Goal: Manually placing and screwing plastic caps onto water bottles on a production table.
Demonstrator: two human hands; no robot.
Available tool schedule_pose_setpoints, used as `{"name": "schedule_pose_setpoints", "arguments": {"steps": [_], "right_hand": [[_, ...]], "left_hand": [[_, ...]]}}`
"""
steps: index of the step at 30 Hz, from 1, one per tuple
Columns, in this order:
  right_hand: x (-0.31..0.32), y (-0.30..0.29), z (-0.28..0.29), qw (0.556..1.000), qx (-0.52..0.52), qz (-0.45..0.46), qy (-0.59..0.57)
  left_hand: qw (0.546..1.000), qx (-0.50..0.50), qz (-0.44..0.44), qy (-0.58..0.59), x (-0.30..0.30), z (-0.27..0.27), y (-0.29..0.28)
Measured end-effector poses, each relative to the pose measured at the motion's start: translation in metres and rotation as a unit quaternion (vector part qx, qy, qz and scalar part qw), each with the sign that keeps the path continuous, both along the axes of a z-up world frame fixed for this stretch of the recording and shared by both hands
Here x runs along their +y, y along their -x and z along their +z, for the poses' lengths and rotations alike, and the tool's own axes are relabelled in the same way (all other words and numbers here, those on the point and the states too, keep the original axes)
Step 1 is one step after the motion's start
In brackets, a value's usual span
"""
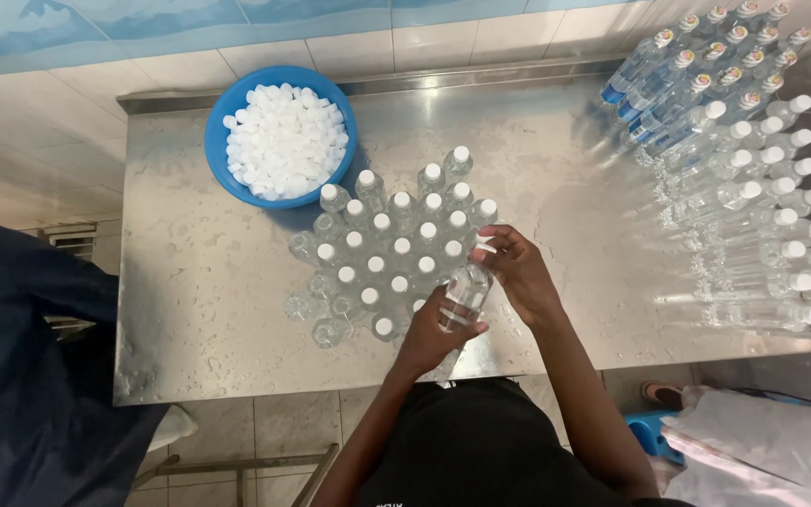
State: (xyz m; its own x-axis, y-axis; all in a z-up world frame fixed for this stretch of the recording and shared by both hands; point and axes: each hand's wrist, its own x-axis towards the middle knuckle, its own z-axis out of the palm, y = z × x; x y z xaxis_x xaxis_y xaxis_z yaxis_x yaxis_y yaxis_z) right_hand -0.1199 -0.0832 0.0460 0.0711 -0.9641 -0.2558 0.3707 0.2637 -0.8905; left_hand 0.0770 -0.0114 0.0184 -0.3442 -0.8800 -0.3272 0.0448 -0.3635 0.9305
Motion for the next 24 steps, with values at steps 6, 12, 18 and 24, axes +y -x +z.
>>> {"name": "schedule_pose_setpoints", "arguments": {"steps": [6,12,18,24], "right_hand": [[0.022,-0.006,0.048,0.997,0.064,-0.004,-0.039],[0.023,0.014,0.005,0.987,-0.149,0.016,-0.051],[0.021,-0.002,-0.028,0.984,0.047,-0.16,-0.059],[0.03,0.015,0.016,0.994,-0.093,-0.034,-0.045]], "left_hand": [[0.999,-0.027,0.002,-0.037,-0.001,0.027,-0.004],[0.988,0.09,-0.069,-0.106,-0.003,0.022,-0.006],[0.947,-0.311,-0.067,0.036,-0.001,0.048,0.017],[0.991,0.04,-0.062,-0.112,-0.002,0.025,0.006]]}}
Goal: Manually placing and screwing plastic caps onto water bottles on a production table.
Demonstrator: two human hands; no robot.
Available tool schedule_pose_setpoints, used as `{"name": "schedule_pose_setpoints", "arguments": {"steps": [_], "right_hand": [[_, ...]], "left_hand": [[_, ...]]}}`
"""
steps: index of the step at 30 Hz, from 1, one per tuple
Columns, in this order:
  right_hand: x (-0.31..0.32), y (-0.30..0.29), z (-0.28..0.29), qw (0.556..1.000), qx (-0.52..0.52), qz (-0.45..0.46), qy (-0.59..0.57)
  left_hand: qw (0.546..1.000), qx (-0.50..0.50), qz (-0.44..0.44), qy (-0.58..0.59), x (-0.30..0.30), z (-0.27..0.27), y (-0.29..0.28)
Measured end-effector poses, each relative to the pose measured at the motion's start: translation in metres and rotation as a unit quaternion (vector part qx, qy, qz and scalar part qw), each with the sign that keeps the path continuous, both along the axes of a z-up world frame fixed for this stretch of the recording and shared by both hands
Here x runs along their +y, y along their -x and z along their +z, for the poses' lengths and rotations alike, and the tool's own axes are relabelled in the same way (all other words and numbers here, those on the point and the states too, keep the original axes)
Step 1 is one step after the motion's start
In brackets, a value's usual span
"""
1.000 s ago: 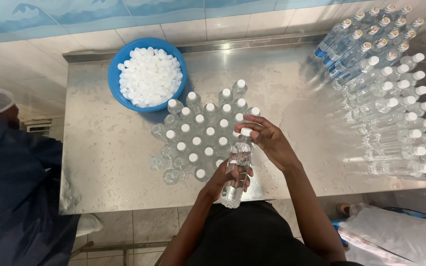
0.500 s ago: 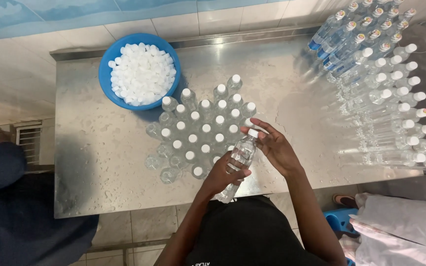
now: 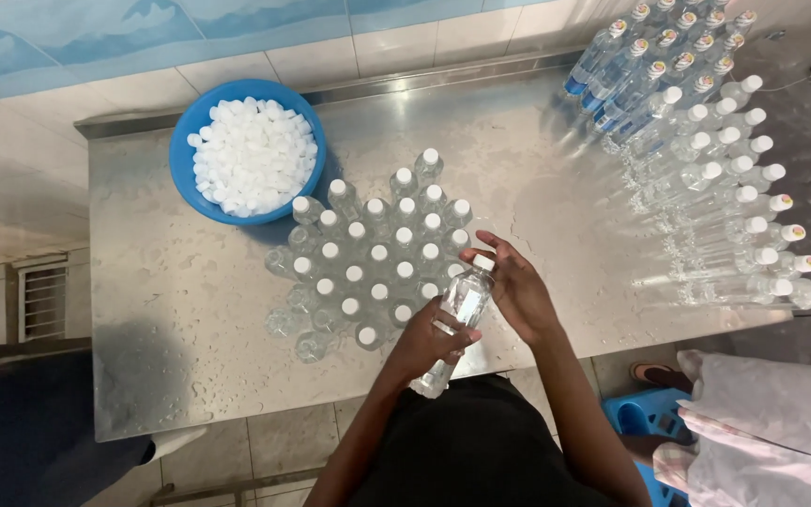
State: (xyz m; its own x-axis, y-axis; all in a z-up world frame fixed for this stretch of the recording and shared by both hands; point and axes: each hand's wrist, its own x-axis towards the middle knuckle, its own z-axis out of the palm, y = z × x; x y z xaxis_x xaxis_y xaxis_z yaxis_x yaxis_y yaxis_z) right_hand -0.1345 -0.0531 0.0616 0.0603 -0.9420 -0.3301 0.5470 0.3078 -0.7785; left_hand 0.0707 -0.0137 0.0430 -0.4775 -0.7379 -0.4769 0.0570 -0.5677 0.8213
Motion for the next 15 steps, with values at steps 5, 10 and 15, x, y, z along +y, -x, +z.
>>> {"name": "schedule_pose_setpoints", "arguments": {"steps": [5,10,15], "right_hand": [[-0.005,0.033,-0.063,0.983,-0.168,0.054,0.048],[-0.007,0.034,-0.084,0.976,-0.213,0.023,0.042],[0.001,0.026,-0.088,0.994,0.001,-0.091,-0.054]], "left_hand": [[0.971,0.209,-0.085,-0.08,-0.005,0.039,-0.008],[0.937,0.294,-0.089,-0.165,-0.001,0.008,0.002],[0.982,-0.186,-0.027,0.029,-0.003,0.001,0.031]]}}
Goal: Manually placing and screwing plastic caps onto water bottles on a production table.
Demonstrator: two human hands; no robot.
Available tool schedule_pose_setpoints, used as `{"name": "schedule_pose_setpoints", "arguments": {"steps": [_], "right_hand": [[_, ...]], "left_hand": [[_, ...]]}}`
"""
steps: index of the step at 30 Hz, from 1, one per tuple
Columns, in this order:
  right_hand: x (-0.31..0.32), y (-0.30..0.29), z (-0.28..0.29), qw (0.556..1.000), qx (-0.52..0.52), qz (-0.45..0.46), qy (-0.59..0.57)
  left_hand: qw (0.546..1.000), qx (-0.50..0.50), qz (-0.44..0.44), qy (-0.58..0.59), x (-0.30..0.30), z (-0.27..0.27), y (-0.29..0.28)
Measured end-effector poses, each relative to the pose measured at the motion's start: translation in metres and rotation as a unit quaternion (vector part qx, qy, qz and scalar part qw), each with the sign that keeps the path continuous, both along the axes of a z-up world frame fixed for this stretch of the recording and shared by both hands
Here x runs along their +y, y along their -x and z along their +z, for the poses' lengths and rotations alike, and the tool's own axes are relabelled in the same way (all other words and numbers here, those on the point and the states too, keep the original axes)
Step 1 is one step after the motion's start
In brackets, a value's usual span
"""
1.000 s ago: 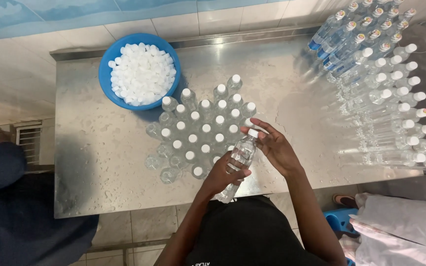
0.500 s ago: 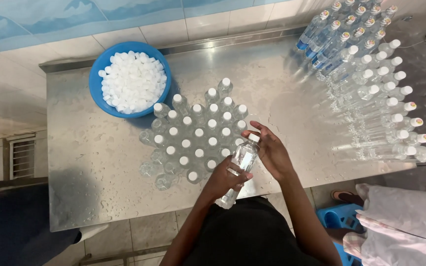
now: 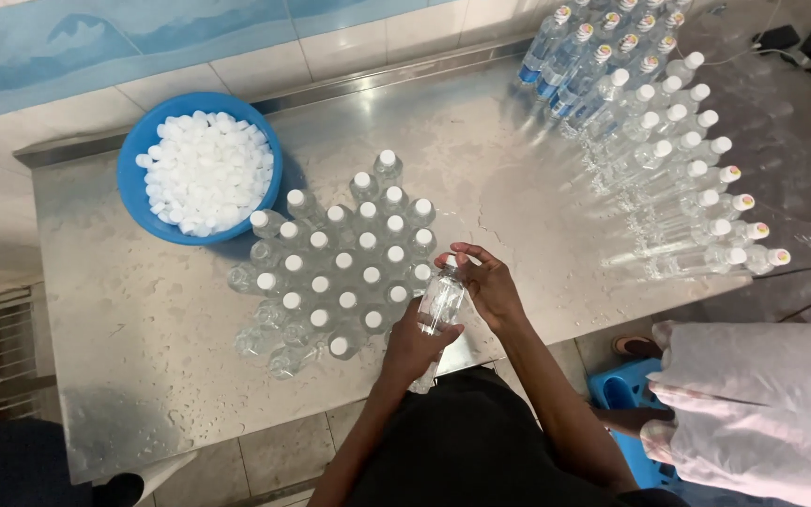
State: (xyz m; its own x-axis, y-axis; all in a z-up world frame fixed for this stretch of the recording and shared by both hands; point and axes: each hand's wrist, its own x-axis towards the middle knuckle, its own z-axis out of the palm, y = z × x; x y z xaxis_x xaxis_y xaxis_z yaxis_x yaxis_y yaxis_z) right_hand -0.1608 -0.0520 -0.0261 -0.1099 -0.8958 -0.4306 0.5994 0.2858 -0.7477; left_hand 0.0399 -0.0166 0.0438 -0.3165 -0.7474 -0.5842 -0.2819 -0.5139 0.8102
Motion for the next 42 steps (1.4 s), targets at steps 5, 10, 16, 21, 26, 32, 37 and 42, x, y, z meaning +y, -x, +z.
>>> {"name": "schedule_pose_setpoints", "arguments": {"steps": [5,10,16,21,26,32,37,42], "right_hand": [[0.016,-0.002,0.065,1.0,0.027,-0.002,0.004],[0.024,0.027,0.037,0.986,-0.137,0.058,0.076],[0.028,0.036,-0.004,0.951,-0.254,0.053,0.167],[0.031,0.041,-0.006,0.955,-0.249,0.066,0.148],[0.029,0.041,0.006,0.946,-0.278,0.098,0.139],[0.023,0.059,-0.011,0.977,-0.209,0.022,0.028],[0.027,0.104,-0.079,0.99,-0.132,-0.018,-0.05],[0.03,0.136,-0.121,0.989,-0.036,-0.108,-0.095]], "left_hand": [[0.998,-0.006,-0.056,0.007,0.003,-0.039,0.006],[0.937,0.309,-0.06,-0.151,0.008,-0.035,0.001],[0.781,0.501,-0.033,-0.372,0.061,-0.185,0.012],[0.651,0.644,-0.053,-0.398,0.043,-0.115,0.023],[0.523,0.73,-0.077,-0.434,0.05,-0.132,0.041],[0.669,0.593,0.0,-0.448,0.022,-0.105,0.05],[0.915,0.322,-0.02,-0.242,0.006,-0.115,0.081],[0.969,-0.132,-0.188,0.09,-0.001,-0.09,0.133]]}}
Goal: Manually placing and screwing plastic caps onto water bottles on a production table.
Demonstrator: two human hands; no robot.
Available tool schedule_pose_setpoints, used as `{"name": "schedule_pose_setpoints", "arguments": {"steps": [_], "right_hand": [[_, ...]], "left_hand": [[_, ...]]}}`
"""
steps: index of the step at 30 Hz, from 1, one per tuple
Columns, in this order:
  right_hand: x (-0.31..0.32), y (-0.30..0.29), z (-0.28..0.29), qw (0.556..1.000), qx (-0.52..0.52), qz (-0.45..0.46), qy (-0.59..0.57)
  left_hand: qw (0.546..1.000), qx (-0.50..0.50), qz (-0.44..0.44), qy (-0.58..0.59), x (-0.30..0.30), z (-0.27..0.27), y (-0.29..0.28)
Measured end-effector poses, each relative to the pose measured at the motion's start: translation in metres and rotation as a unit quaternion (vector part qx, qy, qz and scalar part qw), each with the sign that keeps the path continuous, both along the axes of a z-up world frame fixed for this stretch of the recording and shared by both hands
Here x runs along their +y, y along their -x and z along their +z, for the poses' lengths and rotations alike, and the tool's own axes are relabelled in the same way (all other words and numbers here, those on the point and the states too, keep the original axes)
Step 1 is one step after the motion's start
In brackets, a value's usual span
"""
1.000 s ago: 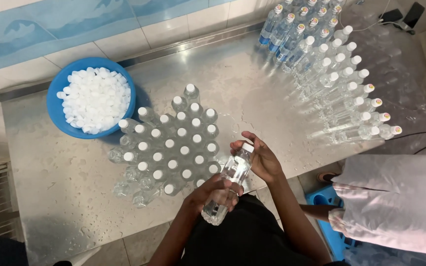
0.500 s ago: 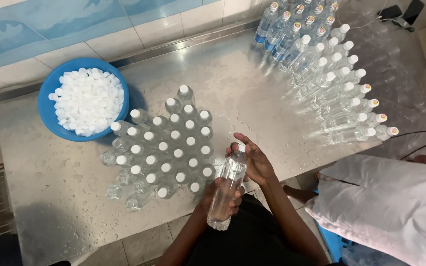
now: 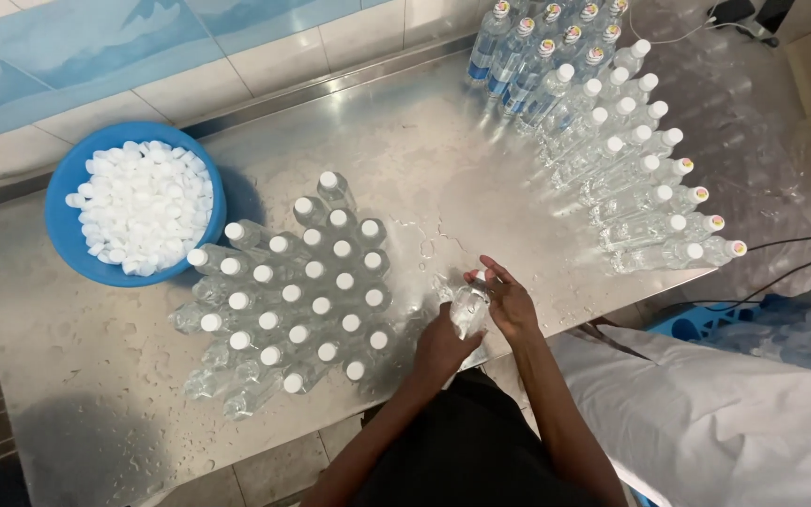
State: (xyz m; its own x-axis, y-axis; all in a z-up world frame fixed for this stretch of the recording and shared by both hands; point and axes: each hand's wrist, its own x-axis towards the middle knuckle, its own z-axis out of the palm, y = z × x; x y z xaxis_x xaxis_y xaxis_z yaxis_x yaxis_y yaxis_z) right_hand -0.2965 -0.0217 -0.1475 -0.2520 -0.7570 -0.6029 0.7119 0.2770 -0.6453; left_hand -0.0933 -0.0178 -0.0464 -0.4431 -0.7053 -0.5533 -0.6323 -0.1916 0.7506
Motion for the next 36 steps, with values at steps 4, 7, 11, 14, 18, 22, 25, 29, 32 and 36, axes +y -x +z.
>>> {"name": "schedule_pose_setpoints", "arguments": {"steps": [4,7,11,14,18,22,25,29,32,36], "right_hand": [[-0.011,-0.006,0.07,0.983,0.177,0.005,-0.052],[-0.022,-0.002,0.107,0.97,0.241,0.022,-0.038],[-0.034,0.018,0.164,0.948,0.314,0.049,-0.006],[-0.043,0.045,0.153,0.92,0.392,0.012,0.02],[-0.069,0.101,0.098,0.78,0.617,-0.096,0.033],[-0.095,0.182,0.045,0.693,0.704,-0.137,0.078],[-0.098,0.212,0.027,0.55,0.818,-0.144,0.087],[-0.097,0.217,0.02,0.522,0.846,-0.112,-0.015],[-0.1,0.177,0.017,0.529,0.844,-0.095,-0.011],[-0.102,0.014,0.069,0.725,0.651,0.101,0.204]], "left_hand": [[0.975,-0.09,-0.062,0.193,-0.009,-0.03,0.027],[0.97,-0.087,-0.063,0.219,-0.018,-0.027,0.045],[0.946,-0.06,-0.085,0.308,-0.034,-0.02,0.066],[0.949,-0.033,-0.095,0.299,-0.035,0.005,0.065],[0.969,0.004,-0.075,0.237,-0.022,0.008,0.038],[0.98,-0.02,-0.048,0.192,-0.006,0.003,0.007],[0.986,-0.029,-0.017,0.164,0.009,-0.002,-0.013],[0.99,-0.009,0.011,0.14,0.021,-0.003,-0.031],[0.991,0.014,0.031,0.13,0.03,0.005,-0.043],[0.98,0.1,0.084,0.148,0.029,0.029,-0.064]]}}
